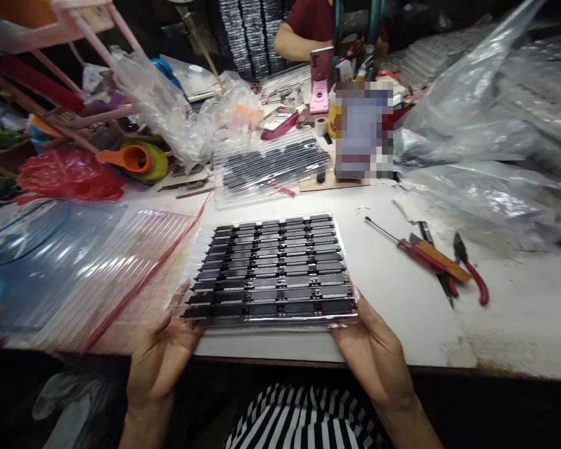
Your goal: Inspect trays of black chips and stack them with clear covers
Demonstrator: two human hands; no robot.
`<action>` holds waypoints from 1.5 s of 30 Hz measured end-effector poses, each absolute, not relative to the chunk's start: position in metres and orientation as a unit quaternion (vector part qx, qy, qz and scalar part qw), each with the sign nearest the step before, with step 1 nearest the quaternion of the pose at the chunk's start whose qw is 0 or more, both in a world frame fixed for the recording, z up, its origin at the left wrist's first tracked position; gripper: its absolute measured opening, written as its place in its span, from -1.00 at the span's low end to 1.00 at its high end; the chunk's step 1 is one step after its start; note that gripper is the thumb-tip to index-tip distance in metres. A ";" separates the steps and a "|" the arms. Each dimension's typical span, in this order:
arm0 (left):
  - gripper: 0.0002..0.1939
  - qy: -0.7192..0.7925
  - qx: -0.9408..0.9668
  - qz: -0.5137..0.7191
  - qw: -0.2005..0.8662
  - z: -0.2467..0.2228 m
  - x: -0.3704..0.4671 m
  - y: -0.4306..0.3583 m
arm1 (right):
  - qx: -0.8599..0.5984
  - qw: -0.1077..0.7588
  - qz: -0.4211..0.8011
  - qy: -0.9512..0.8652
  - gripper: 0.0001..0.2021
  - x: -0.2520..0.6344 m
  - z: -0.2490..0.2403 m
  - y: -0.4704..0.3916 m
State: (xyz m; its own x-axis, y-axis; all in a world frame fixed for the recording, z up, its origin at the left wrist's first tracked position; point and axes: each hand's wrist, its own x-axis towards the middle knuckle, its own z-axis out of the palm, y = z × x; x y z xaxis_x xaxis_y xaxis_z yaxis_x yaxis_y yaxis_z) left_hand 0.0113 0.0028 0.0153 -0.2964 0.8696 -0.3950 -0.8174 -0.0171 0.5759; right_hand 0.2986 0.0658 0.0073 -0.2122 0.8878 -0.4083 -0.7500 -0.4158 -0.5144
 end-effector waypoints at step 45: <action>-0.61 0.418 0.049 0.691 0.587 0.013 0.016 0.004 | -0.388 0.520 0.755 -0.099 -0.69 0.300 0.004 0.063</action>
State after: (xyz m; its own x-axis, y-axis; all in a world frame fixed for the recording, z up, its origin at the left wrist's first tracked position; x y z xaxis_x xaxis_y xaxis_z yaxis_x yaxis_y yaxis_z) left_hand 0.0162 0.0041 0.0128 -0.3054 0.8533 -0.4227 -0.7706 0.0394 0.6362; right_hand 0.3000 0.0630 0.0039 -0.1585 0.8615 -0.4825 -0.7086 -0.4395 -0.5520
